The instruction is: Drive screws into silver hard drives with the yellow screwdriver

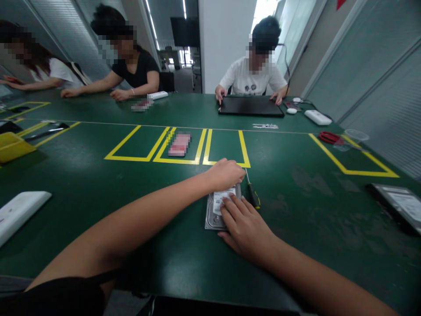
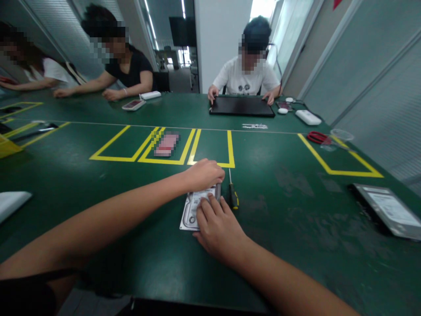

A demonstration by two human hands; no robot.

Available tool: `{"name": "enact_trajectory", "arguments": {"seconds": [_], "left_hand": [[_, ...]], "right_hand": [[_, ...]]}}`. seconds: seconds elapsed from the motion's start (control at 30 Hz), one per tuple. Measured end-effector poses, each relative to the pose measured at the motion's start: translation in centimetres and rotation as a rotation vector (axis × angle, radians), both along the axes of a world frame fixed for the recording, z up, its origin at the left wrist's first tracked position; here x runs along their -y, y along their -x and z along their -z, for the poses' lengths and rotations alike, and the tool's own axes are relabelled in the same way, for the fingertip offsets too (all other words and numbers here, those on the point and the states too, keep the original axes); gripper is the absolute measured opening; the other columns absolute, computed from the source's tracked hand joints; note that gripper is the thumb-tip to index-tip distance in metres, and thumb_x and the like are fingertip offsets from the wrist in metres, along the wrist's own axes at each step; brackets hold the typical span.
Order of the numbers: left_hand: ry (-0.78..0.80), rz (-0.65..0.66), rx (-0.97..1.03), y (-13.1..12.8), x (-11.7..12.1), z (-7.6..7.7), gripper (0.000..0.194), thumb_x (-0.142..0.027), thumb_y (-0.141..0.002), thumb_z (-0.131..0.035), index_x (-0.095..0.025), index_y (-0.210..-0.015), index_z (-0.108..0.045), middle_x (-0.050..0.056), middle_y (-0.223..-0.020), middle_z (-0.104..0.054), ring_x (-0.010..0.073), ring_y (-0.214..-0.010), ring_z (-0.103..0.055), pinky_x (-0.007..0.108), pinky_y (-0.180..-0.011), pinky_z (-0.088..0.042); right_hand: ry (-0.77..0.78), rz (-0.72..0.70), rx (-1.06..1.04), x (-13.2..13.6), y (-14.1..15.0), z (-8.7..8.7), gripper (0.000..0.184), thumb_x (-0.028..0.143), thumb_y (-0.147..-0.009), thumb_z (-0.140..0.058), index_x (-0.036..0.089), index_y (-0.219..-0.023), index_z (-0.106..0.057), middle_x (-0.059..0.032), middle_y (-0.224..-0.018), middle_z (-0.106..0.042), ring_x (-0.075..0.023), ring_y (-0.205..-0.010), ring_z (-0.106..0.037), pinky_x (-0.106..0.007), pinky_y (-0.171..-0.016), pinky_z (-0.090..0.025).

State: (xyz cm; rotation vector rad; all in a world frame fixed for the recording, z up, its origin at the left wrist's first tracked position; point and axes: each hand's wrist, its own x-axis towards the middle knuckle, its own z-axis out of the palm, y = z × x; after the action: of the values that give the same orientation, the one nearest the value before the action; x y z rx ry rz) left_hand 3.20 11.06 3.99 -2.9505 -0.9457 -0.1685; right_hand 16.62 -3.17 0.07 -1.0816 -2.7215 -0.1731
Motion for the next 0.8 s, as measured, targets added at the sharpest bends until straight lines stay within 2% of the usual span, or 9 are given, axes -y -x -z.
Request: {"name": "enact_trajectory", "arguments": {"seconds": [0.37, 0.57, 0.8], "left_hand": [[0.035, -0.022, 0.006, -0.2, -0.3, 0.0, 0.017, -0.024, -0.092, -0.058, -0.021, -0.086, -0.073, 0.006, -0.089, -0.074, 0.0196, -0.086, -0.066, 0.03, -0.074, -0.042], [0.18, -0.095, 0.083, -0.2, -0.5, -0.4, 0.015, -0.022, -0.086, -0.061, -0.02, -0.082, -0.075, 0.007, -0.084, -0.074, 0.02, -0.078, -0.066, 0.031, -0.071, -0.045], [0.28, -0.135, 0.13, -0.2, -1.5, 0.1, 0.011, -0.02, -0.078, -0.066, -0.022, -0.078, -0.077, 0.003, -0.078, -0.075, 0.0174, -0.071, -0.066, 0.027, -0.064, -0.045]], "right_hand": [[-0.008, -0.001, 0.009, -0.1, 0.1, 0.0, 0.057, 0.042, -0.089, -0.065, 0.007, -0.134, -0.057, -0.0184, -0.139, -0.05, -0.0387, -0.133, -0.042, -0.057, -0.108, -0.043], [0.006, 0.0, 0.004, -0.1, 0.1, 0.1, 0.057, 0.042, -0.089, -0.066, 0.008, -0.134, -0.057, -0.0182, -0.14, -0.049, -0.0384, -0.134, -0.04, -0.057, -0.109, -0.042], [-0.005, 0.002, 0.012, 0.0, -0.1, 0.2, 0.056, 0.043, -0.09, -0.064, 0.008, -0.134, -0.057, -0.0184, -0.141, -0.048, -0.0385, -0.134, -0.04, -0.057, -0.108, -0.042]]}}
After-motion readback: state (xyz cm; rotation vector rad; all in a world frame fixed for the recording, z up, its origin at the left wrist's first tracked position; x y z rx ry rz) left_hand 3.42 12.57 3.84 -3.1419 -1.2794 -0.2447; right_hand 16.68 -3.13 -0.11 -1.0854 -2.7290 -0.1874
